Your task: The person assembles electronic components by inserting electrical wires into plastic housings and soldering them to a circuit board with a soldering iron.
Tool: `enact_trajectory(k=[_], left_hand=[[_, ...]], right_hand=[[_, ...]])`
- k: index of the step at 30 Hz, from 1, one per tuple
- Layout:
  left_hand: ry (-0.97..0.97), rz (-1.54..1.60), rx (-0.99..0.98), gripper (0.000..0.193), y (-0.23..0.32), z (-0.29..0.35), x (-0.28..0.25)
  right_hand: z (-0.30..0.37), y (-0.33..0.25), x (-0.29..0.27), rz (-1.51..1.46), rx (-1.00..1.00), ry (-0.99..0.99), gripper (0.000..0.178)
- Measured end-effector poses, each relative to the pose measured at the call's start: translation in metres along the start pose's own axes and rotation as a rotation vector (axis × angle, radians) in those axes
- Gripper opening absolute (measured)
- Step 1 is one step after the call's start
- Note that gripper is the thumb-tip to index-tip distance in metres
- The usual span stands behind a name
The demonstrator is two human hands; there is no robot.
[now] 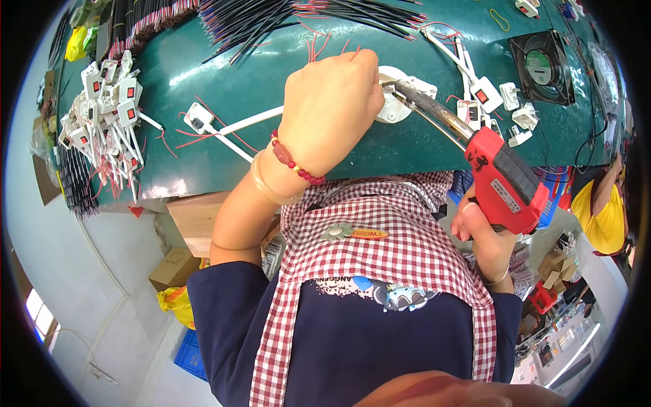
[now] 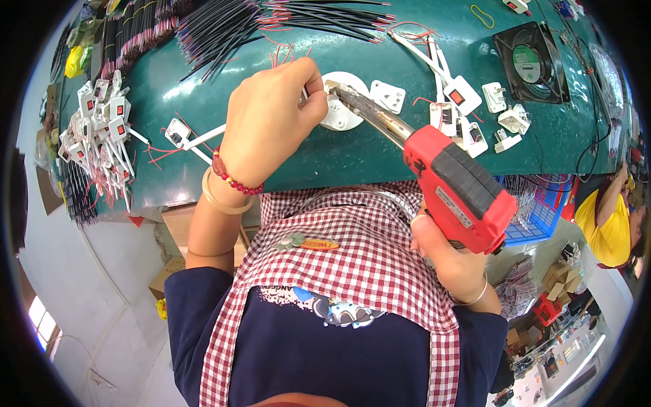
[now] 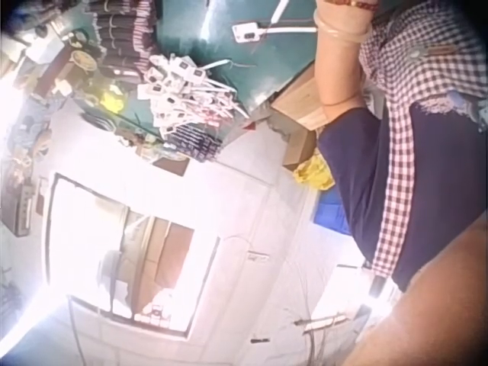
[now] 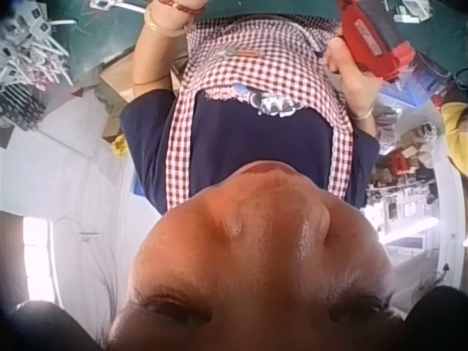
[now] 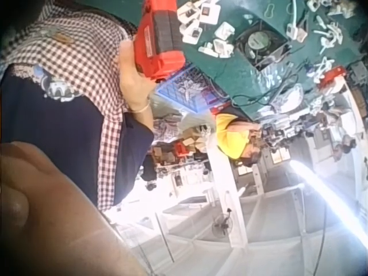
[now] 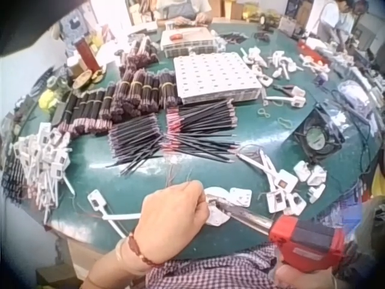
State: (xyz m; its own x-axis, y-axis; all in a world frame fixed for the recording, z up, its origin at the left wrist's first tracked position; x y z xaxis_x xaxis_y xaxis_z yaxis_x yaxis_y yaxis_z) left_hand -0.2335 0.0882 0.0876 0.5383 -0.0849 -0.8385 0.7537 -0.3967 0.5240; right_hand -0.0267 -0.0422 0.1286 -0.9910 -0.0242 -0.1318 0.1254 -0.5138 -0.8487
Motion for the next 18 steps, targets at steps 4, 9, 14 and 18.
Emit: enact_trajectory(k=[4,9,14,18], left_hand=[[0.010,-0.017,0.006,0.006,0.002,0.001,-0.001],[0.003,-0.029,0.008,0.007,0.002,0.001,-0.001],[0.016,-0.035,-0.001,0.007,0.003,0.001,0.000],[0.025,-0.033,-0.003,0.007,0.005,0.002,0.000]], right_hand=[[0.002,0.006,0.001,-0.009,0.015,-0.001,0.017],[0.005,0.007,0.001,-0.070,-0.002,0.016,0.027],[0.005,0.010,-0.001,-0.022,-0.035,-0.021,0.030],[0.006,0.016,-0.001,-0.020,-0.008,-0.021,0.026]])
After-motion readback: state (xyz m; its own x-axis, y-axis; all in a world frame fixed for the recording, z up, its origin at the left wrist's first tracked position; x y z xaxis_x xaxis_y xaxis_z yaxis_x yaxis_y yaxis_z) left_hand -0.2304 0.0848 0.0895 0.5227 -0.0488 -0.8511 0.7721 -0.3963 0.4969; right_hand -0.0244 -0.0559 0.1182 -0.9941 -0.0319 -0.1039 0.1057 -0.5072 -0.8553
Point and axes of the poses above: each hand's wrist, its own z-axis away from the middle knuckle, its own x-axis out of the palm, y = z × x, the point moved 4 cm from there along -z, towards the middle knuckle, and after that the axes turned 3 degrees about x, right-handed, at the moved point
